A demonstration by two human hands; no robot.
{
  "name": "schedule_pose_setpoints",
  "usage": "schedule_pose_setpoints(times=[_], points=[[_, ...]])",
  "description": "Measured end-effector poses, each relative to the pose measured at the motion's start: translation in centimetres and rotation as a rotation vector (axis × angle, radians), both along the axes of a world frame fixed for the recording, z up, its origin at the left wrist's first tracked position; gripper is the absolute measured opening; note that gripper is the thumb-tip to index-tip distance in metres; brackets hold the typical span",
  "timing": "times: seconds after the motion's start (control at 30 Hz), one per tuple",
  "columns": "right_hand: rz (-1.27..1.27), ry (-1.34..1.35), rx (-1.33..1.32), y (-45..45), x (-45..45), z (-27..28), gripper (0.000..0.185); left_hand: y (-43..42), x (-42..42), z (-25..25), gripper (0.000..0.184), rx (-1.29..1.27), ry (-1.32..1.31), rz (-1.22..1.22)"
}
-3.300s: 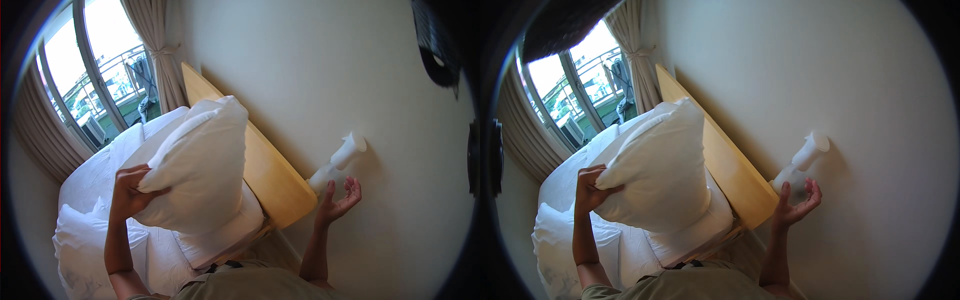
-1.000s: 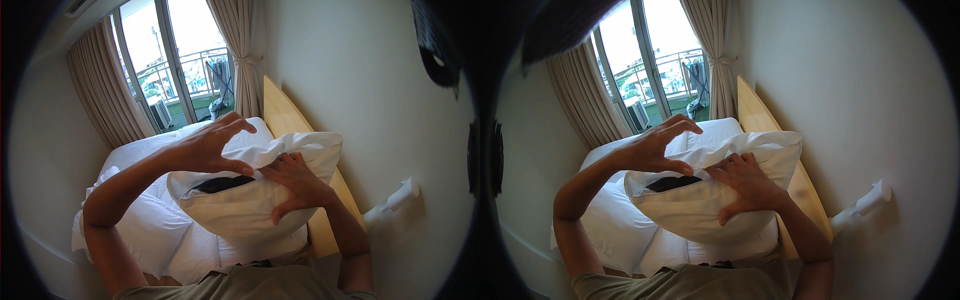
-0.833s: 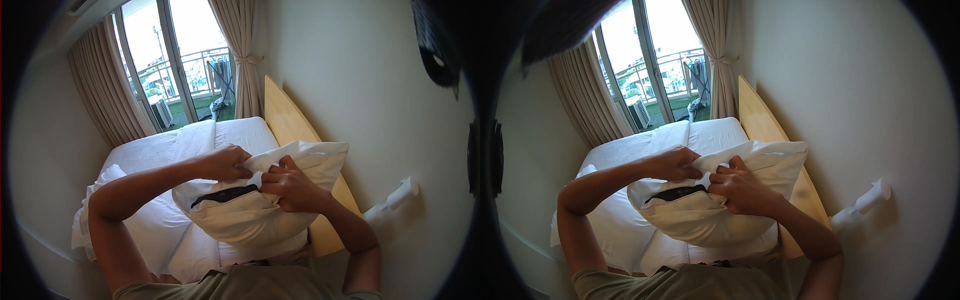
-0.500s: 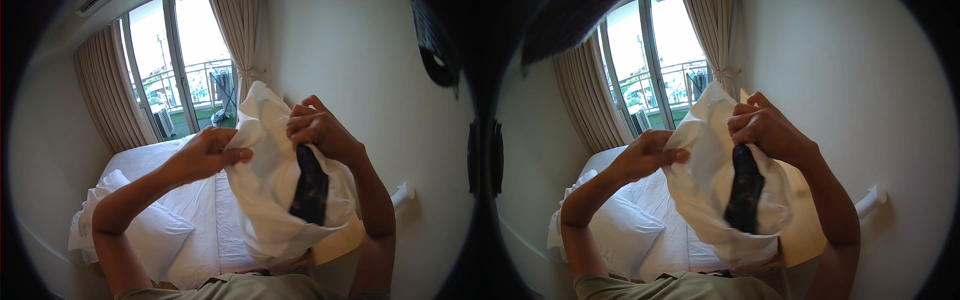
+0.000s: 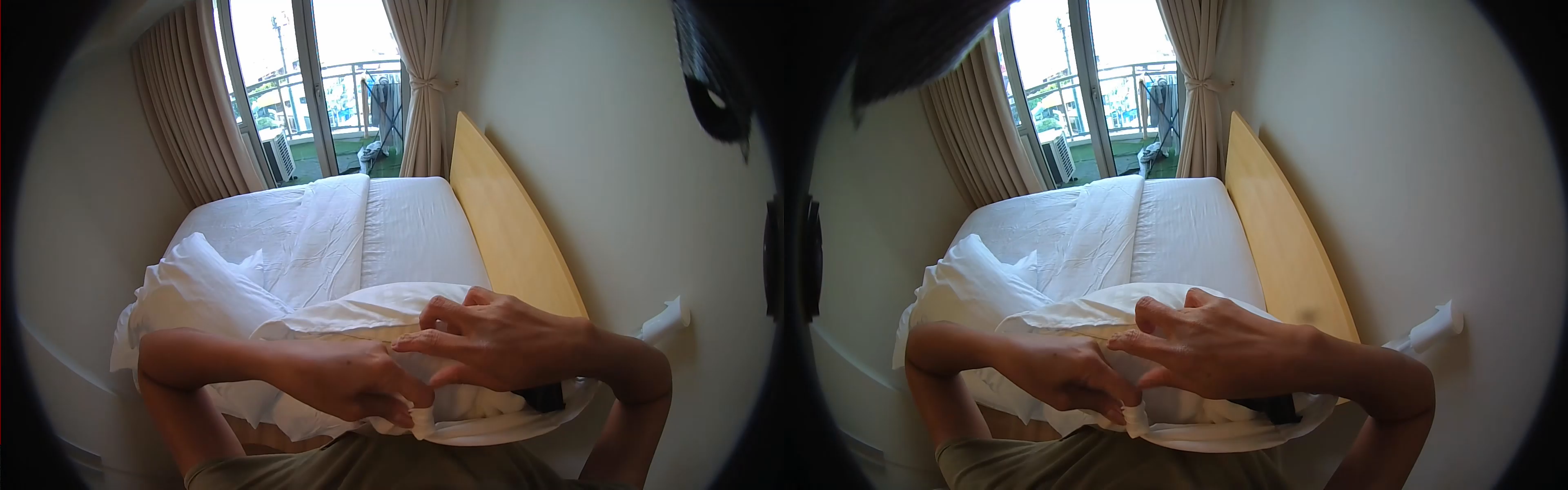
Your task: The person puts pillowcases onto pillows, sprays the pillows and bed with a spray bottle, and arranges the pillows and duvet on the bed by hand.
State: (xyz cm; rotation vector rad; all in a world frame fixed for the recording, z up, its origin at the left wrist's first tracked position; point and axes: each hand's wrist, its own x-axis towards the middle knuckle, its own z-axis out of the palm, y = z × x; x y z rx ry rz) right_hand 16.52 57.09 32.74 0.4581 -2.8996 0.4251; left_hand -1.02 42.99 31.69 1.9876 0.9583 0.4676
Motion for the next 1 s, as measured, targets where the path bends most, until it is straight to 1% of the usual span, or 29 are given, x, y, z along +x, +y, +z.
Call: schedule_pose_setpoints(times=[0.03, 0.1, 0.13, 0.17, 0.2, 0.23, 0.27, 0.3, 0.33, 0.4, 0.43, 0.47, 0.5, 0.57, 0.6, 0.67, 0.7, 0.77, 0.8, 0.83, 0.9, 0.93, 0.97, 1.0], points=[[0.000, -0.002, -0.015, 0.0, -0.1, -0.5, 0.028, 0.0, -0.7, 3.0, 0.014, -0.201, 0.086, 0.109], [0.027, -0.062, 0.159, 0.0, -0.4, -0.8, 0.024, -0.1, -1.8, 3.3, 0.013, -0.314, -0.143, 0.361], [0.013, -0.095, 0.065, -0.1, -0.3, -0.6, 0.026, 0.1, -2.0, 3.6, 0.014, -0.307, -0.169, 0.429], [0.015, -0.097, 0.066, -0.6, 0.1, -1.1, 0.026, 0.4, -2.2, 4.2, 0.016, -0.293, -0.196, 0.497], [0.102, -0.151, -0.235, -1.2, 0.8, -2.0, 0.027, 0.7, -2.4, 4.6, 0.016, -0.276, -0.112, 0.528], [0.187, -0.203, -0.539, -1.4, 1.3, -2.5, 0.030, 1.0, -2.6, 4.8, 0.016, -0.273, -0.117, 0.529], [0.187, -0.205, -0.536, -1.4, 1.9, -1.9, 0.030, 1.3, -2.9, 4.7, 0.017, -0.248, -0.110, 0.521], [0.033, -0.477, -0.748, -1.5, 3.0, -0.8, 0.030, 1.5, -3.3, 4.8, 0.018, -0.223, -0.101, 0.510], [-0.132, -0.747, -0.952, -1.2, 3.9, 0.0, 0.031, 1.6, -3.8, 4.9, 0.023, -0.227, -0.079, 0.512], [-0.033, -0.760, -0.683, 1.8, 6.4, 1.0, 0.030, 1.8, -5.5, 4.3, 0.027, -0.219, -0.108, 0.496], [-0.096, -0.650, -0.377, 2.4, 7.7, 1.8, 0.029, 1.8, -6.2, 4.1, 0.030, -0.217, -0.140, 0.486], [-0.155, -0.532, -0.071, 3.0, 8.9, 2.6, 0.028, 1.6, -6.8, 4.4, 0.037, -0.276, -0.067, 0.452], [-0.162, -0.533, -0.067, 3.8, 9.8, 2.7, 0.028, 1.4, -7.0, 4.5, 0.035, -0.260, 0.043, 0.421], [-0.269, -0.422, -0.244, 5.0, 11.4, 2.7, 0.030, 1.7, -9.5, 3.9, 0.034, -0.102, 0.338, 0.248], [-0.281, -0.418, -0.242, 5.1, 11.7, 2.8, 0.030, 1.5, -10.0, 4.5, 0.034, -0.095, 0.340, 0.237], [-0.344, -0.205, -0.222, 5.2, 12.2, 2.9, 0.028, 1.1, -10.5, 5.7, 0.032, -0.161, 0.423, 0.249], [-0.358, -0.200, -0.224, 5.2, 12.3, 2.9, 0.028, 1.0, -11.2, 5.5, 0.032, -0.157, 0.427, 0.235], [-0.449, -0.218, -0.170, 5.1, 12.2, 3.0, 0.029, 1.1, -12.1, 5.1, 0.035, -0.059, 0.542, 0.147], [-0.506, -0.193, -0.171, 5.2, 12.3, 2.6, 0.028, 0.9, -11.7, 4.8, 0.031, 0.008, 0.634, 0.257], [-0.518, -0.191, -0.172, 4.9, 12.3, 2.7, 0.028, 1.0, -11.1, 4.4, 0.031, 0.013, 0.635, 0.246], [-0.677, -0.127, -0.225, 4.2, 11.7, 2.9, 0.028, 1.2, -9.9, 3.8, 0.031, 0.057, 0.779, 0.546], [-0.725, -0.092, -0.309, 3.9, 11.7, 2.8, 0.025, 1.3, -9.2, 3.6, 0.024, 0.114, 0.718, 0.541], [-0.731, -0.092, -0.308, 3.9, 11.6, 2.7, 0.025, 1.7, -8.6, 3.3, 0.024, 0.116, 0.716, 0.536], [-0.748, -0.065, -0.360, 4.0, 11.5, 2.5, 0.023, 2.2, -7.9, 2.9, 0.023, 0.183, 0.722, 0.479]])
